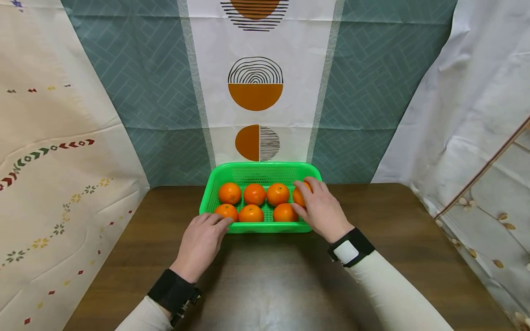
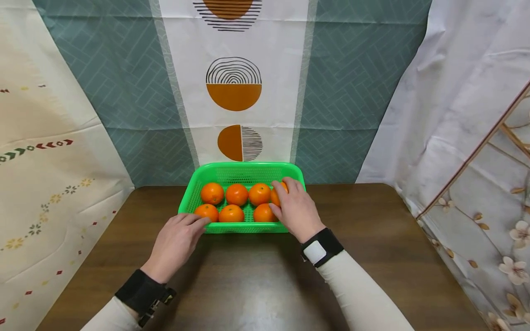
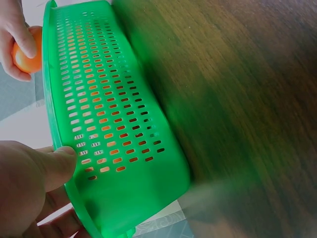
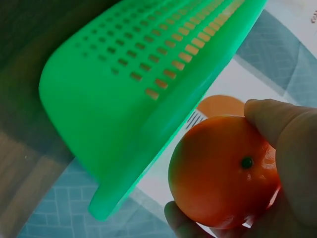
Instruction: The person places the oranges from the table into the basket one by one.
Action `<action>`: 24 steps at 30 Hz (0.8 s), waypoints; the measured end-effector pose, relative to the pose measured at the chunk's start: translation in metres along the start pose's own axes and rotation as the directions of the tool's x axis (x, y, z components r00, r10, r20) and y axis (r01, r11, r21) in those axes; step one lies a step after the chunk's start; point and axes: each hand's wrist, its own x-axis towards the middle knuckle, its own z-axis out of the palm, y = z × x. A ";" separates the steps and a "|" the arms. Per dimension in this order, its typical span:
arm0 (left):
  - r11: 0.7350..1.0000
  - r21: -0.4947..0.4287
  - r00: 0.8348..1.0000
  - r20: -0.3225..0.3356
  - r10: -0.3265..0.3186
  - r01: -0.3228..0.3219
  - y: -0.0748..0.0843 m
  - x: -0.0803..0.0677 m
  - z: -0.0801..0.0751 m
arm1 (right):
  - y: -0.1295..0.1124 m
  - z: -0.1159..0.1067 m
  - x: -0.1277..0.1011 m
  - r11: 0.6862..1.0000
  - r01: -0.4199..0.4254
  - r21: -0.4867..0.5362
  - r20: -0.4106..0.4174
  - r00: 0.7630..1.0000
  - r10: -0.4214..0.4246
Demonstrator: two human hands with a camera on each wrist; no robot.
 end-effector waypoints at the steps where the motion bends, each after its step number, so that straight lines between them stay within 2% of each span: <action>1: 1.000 0.000 1.000 -0.002 0.001 -0.001 0.000 0.000 0.000 | 0.002 0.000 0.002 1.000 -0.002 0.000 0.006 1.000 0.002; 10: 1.000 0.009 1.000 -0.010 0.006 -0.006 -0.002 -0.001 0.002 | 0.017 0.007 0.018 1.000 -0.006 -0.026 0.051 0.999 0.007; 16: 1.000 -0.001 1.000 0.001 -0.003 0.003 -0.002 -0.001 0.002 | 0.022 0.012 0.028 0.999 -0.005 -0.040 0.118 0.993 0.009; 24: 0.999 -0.044 1.000 -0.010 -0.018 0.018 -0.002 -0.001 -0.003 | 0.033 0.024 0.034 1.000 -0.015 0.015 0.185 0.983 0.012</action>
